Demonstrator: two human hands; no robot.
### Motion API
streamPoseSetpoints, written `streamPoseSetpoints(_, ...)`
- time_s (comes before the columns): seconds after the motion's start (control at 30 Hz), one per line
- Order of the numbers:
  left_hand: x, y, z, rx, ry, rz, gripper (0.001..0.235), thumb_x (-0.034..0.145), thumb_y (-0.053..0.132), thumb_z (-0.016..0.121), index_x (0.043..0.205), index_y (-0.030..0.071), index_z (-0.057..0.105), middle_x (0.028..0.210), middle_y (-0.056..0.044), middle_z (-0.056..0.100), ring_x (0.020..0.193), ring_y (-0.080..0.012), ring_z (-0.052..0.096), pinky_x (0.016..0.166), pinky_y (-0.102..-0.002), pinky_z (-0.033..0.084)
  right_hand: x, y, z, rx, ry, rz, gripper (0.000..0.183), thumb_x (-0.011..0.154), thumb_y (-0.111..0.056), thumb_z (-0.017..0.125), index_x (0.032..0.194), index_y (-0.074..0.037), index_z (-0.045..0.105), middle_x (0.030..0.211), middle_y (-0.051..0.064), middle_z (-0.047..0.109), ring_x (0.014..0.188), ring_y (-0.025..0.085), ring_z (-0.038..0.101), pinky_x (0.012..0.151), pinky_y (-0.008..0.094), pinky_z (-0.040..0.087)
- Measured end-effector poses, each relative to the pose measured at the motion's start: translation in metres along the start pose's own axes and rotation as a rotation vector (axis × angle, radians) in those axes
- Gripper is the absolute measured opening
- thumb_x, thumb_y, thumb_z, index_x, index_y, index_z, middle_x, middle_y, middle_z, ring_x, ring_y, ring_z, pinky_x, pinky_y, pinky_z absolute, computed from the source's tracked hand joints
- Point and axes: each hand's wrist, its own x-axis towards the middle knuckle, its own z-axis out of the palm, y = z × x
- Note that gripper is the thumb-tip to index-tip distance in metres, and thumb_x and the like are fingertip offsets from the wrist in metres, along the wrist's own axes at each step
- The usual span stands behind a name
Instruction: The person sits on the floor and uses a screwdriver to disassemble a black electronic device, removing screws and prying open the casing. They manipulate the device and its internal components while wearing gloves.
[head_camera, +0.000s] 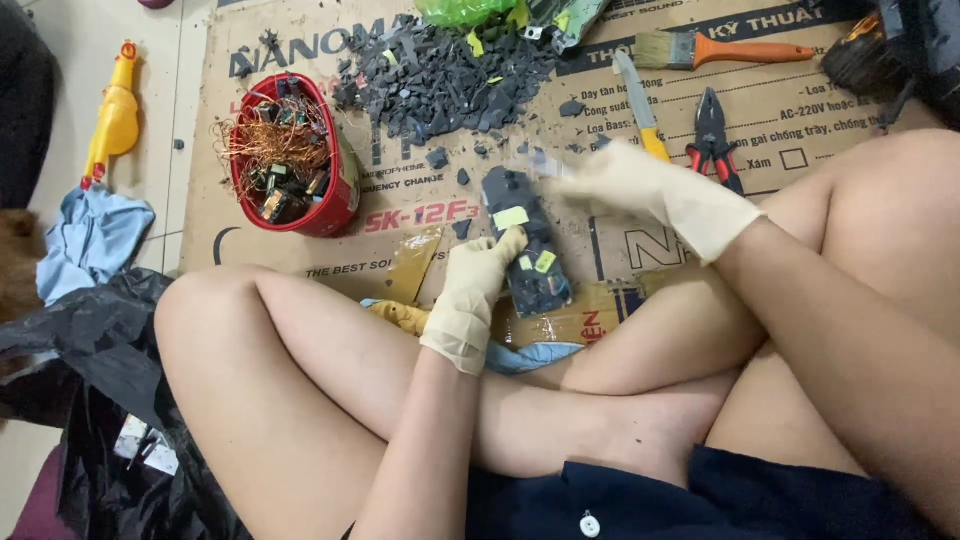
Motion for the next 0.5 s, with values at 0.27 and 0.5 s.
streamPoseSetpoints(0.27, -0.046, 0.039, 0.0, 0.122, -0.099, 0.013, 0.024, 0.086, 0.018, 0.08, 0.079, -0.004, 0.073, 0.065, -0.008, 0.068, 0.049, -0.0124, 0.055, 0.045, -0.023, 0.045, 0.0, -0.002, -0.009, 0.952, 0.135, -0.219, 0.029, 0.088, -0.027, 0.075, 0.077, -0.009, 0.056, 0.051, -0.002, 0.045, 0.036, 0.004, 0.03, 0.033, 0.02, 0.018)
streamPoseSetpoints(0.5, -0.03, 0.027, 0.018, 0.074, -0.084, 0.038, 0.028, 0.083, 0.023, 0.082, 0.082, -0.002, 0.07, 0.068, -0.01, 0.063, 0.063, -0.018, 0.061, 0.05, -0.03, 0.055, -0.084, -0.006, -0.012, 0.791, 0.256, -0.119, 0.025, 0.095, -0.02, 0.073, 0.079, -0.001, 0.067, 0.049, -0.008, 0.038, 0.033, -0.002, 0.029, 0.034, 0.017, 0.022)
